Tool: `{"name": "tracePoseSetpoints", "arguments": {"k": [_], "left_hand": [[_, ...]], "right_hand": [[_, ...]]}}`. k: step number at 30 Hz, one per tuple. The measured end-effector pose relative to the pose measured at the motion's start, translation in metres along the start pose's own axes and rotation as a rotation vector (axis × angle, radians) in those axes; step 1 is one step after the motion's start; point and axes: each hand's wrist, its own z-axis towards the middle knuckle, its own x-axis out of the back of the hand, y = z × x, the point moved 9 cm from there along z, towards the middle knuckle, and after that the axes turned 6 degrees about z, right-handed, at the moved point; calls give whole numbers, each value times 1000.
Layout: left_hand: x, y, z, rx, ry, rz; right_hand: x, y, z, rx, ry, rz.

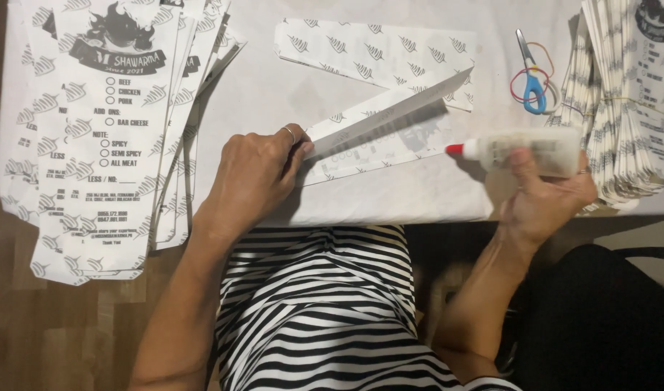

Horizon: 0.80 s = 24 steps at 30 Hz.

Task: The person is applying glue to the edges of paper sheets and folding them to form bags, then stacking the finished products.

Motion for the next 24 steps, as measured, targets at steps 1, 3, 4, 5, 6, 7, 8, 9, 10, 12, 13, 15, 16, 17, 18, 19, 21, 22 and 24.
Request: {"name": "tracePoseSetpoints", "arguments": {"k": [1, 3, 4, 5, 6, 7, 8, 9, 10, 12, 13, 15, 16, 17, 18, 19, 21, 22, 24], "left_hand": [[1, 0, 0, -2, 2, -3], [4, -1, 1, 2, 0, -20], [5, -1, 2, 1, 1, -21], [5, -1, 2, 7, -5, -33], [6, -2, 3, 14, -11, -44], [6, -2, 3, 13, -12, -44], [7, -2, 3, 13, -16, -51], [7, -2, 3, 15, -19, -59], [8, -3, 4, 16, -20, -59], [8, -3, 5, 21, -39, -81], [9, -4, 6, 23, -38, -82], [10, -7, 7, 48, -59, -110], [12, -8, 8, 51, -57, -110], [12, -9, 9, 55, -68, -139], [13, -10, 10, 59, -80, -168], [14, -10, 11, 64, -79, -168], [17, -12, 12, 68, -78, -265], [23, -10, 14, 76, -76, -263], [33, -11, 16, 135, -88, -411]], "right_hand": [[6, 5, 5, 3, 0, -2], [24, 9, 14, 84, 59, 104], [23, 7, 15, 86, 59, 103], [19, 7, 15, 83, 33, 115], [16, 6, 15, 81, 6, 126], [14, 3, 13, 80, 7, 126], [13, 5, 11, 22, 30, 96], [11, 7, 9, -36, 52, 66], [10, 9, 9, -37, 52, 66], [-1, 7, 9, 25, -58, 59], [-1, 7, 8, 25, -60, 59], [-8, 4, 6, 36, -113, 20], [-13, 4, 3, 37, -116, 21], [-18, 8, 0, -11, -114, 98], [-23, 12, -2, -59, -112, 174], [-27, 13, -6, -61, -117, 175], [-42, 19, -14, -107, -170, 219], [-52, 22, -22, -110, -177, 223], [-71, 19, -36, -14, -166, 253]]}}
